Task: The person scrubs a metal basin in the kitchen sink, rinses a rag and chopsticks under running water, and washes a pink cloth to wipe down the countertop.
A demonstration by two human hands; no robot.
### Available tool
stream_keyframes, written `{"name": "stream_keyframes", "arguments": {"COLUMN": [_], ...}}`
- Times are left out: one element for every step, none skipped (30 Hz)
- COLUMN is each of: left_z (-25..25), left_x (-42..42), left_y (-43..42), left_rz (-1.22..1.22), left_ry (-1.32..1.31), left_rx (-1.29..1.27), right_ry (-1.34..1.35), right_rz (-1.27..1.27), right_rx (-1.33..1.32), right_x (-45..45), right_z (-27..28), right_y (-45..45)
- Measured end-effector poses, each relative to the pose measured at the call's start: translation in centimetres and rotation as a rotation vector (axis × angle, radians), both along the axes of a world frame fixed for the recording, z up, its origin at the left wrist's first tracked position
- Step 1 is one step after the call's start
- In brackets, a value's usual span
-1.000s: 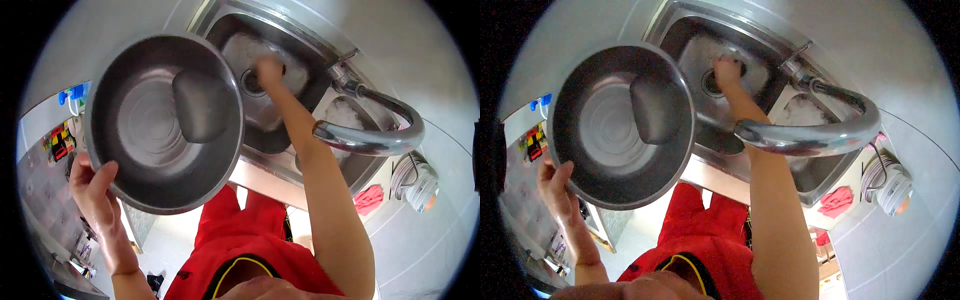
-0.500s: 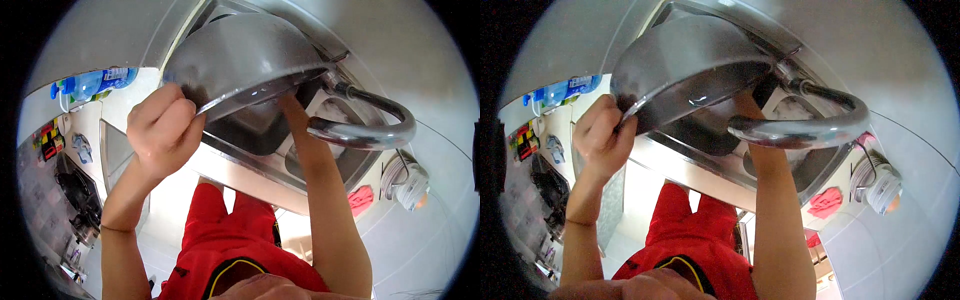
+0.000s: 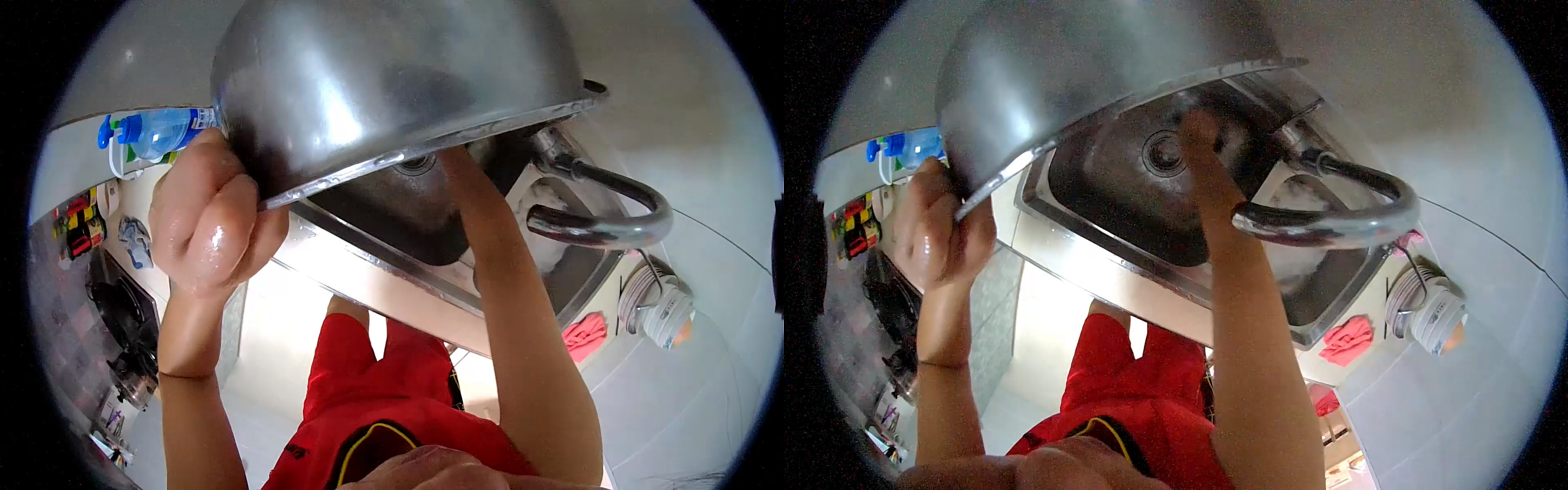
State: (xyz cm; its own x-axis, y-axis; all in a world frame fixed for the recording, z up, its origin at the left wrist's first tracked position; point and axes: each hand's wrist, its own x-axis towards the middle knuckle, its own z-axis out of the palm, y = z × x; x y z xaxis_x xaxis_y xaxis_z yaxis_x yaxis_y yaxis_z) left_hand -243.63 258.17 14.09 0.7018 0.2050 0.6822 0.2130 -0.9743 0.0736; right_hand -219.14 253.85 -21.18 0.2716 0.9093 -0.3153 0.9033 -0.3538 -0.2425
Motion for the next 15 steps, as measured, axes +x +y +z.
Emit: {"name": "stream_keyframes", "arguments": {"left_z": [0.2,0.2,0.2,0.1,0.2,0.3,0.5,0.6,0.7,0.7,0.6,0.1,-0.1,-0.8,-1.7], "left_x": [-0.1,-0.2,-0.2,0.0,0.1,-0.1,-0.1,0.0,-0.1,-0.1,0.0,0.2,0.6,0.8,1.0], "left_y": [0.1,0.1,0.0,-0.2,-0.4,-0.6,-0.9,-1.3,-1.7,-2.1,-2.5,-3.0,-3.6,-4.0,-4.5], "left_rz": [-0.024,-0.049,-0.076,-0.066,-0.069,-0.069,-0.069,-0.082,-0.077,-0.075,-0.074,-0.064,-0.02,0.031,0.084], "left_ry": [-0.016,-0.027,-0.035,-0.085,-0.074,-0.063,-0.051,-0.073,-0.053,-0.038,-0.028,-0.052,-0.051,-0.056,-0.054], "left_rx": [-0.009,-0.022,-0.036,-0.002,-0.004,-0.005,-0.01,-0.022,-0.027,-0.029,-0.031,-0.058,-0.051,-0.082,-0.117], "right_ry": [0.004,0.033,0.074,0.116,0.149,0.153,0.192,0.229,0.258,0.201,0.137,0.072,0.034,0.002,-0.025], "right_rz": [-0.022,-0.042,-0.072,-0.118,-0.18,-0.249,-0.277,-0.309,-0.346,-0.366,-0.385,-0.402,-0.458,-0.516,-0.574], "right_rx": [-0.069,-0.14,-0.163,-0.161,-0.107,0.08,0.186,0.288,0.392,0.431,0.471,0.511,0.515,0.517,0.512], "right_x": [0.6,0.8,0.1,-0.7,-1.7,-2.7,-2.9,-2.7,-2.4,-2.0,-1.2,-0.2,0.8,1.8,2.7], "right_z": [0.4,0.3,0.5,0.7,1.1,2.4,5.3,10.0,13.5,15.5,17.4,18.6,19.1,18.7,17.8], "right_y": [-1.3,-2.9,-4.7,-6.4,-8.2,-9.9,-10.9,-11.6,-12.7,-14.6,-16.5,-18.1,-19.7,-21.6,-23.5]}}
